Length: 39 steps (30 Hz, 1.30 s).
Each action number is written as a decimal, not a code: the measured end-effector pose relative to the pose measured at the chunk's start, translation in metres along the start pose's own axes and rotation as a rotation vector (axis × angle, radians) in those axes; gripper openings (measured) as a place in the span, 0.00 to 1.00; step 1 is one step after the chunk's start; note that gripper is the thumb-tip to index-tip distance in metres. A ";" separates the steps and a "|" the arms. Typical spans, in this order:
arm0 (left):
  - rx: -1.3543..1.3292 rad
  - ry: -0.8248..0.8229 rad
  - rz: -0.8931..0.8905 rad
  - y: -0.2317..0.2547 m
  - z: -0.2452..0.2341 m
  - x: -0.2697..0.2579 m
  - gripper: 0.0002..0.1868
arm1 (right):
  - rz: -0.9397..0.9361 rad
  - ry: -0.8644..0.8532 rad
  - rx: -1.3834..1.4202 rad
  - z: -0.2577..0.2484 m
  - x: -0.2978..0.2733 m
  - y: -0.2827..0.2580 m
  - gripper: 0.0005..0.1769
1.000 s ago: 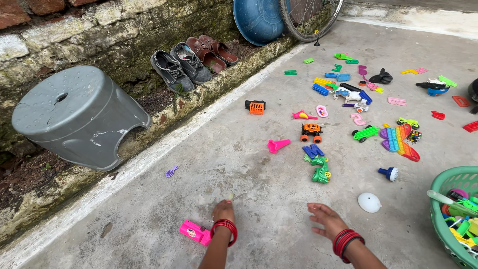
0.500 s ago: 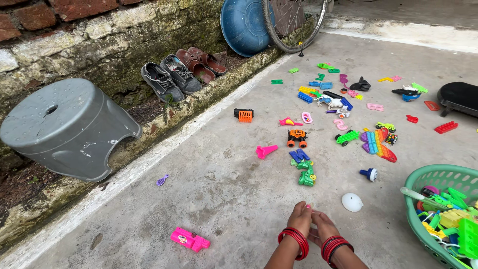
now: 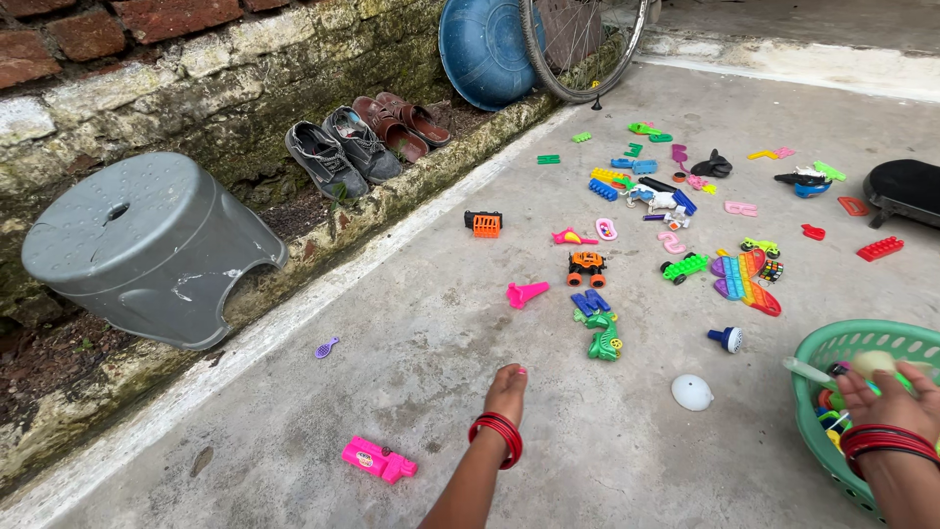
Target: The person picks up toy blocks, letters, and small vehicles from a concrete floor and places them into a green plastic basket.
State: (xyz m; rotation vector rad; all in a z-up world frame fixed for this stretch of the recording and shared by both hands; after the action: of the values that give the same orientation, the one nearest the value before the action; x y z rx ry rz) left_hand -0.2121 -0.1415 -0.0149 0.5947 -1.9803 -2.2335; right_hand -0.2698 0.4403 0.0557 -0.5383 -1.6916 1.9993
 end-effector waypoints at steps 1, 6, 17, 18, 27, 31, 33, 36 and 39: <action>0.026 0.034 -0.023 -0.002 -0.024 0.003 0.26 | -0.033 0.035 -0.036 -0.009 0.000 -0.006 0.16; 0.186 0.291 0.026 0.000 -0.151 0.016 0.23 | -0.411 0.076 -0.523 0.015 -0.068 -0.036 0.21; 0.800 0.561 -0.099 -0.070 -0.312 -0.002 0.27 | 0.480 -1.069 -0.597 0.266 -0.307 0.181 0.25; 0.822 0.531 -0.125 -0.077 -0.310 0.000 0.26 | 0.579 -1.129 -0.617 0.279 -0.337 0.198 0.28; 0.664 0.406 -0.219 -0.096 -0.160 -0.008 0.21 | 0.919 -0.961 -0.396 0.302 -0.402 0.236 0.31; 0.321 0.320 -0.327 -0.070 -0.080 -0.025 0.20 | 0.871 -0.690 -0.260 0.263 -0.314 0.244 0.26; 0.113 0.253 -0.264 -0.047 -0.024 -0.027 0.19 | 0.801 -0.517 -0.276 0.233 -0.257 0.228 0.18; -0.215 0.021 -0.107 0.001 0.069 -0.038 0.19 | 0.555 -0.550 -0.238 0.187 -0.175 0.172 0.16; -0.362 -0.235 -0.295 0.051 0.146 -0.073 0.23 | 0.366 -0.476 -0.192 0.124 -0.096 0.099 0.16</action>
State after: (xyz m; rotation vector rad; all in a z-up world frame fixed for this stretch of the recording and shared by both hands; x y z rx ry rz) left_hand -0.2053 0.0105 0.0622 0.6368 -1.5922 -2.8685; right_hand -0.2720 0.2716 -0.0218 -0.4892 -2.2182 2.3770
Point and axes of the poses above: each hand's wrist, its own x-axis towards the middle knuckle, its own z-axis out of the palm, y = z × x, the point moved 7 cm from there along x, towards the middle knuckle, and after that the axes turned 10 degrees about -x, right-handed, at the moved point
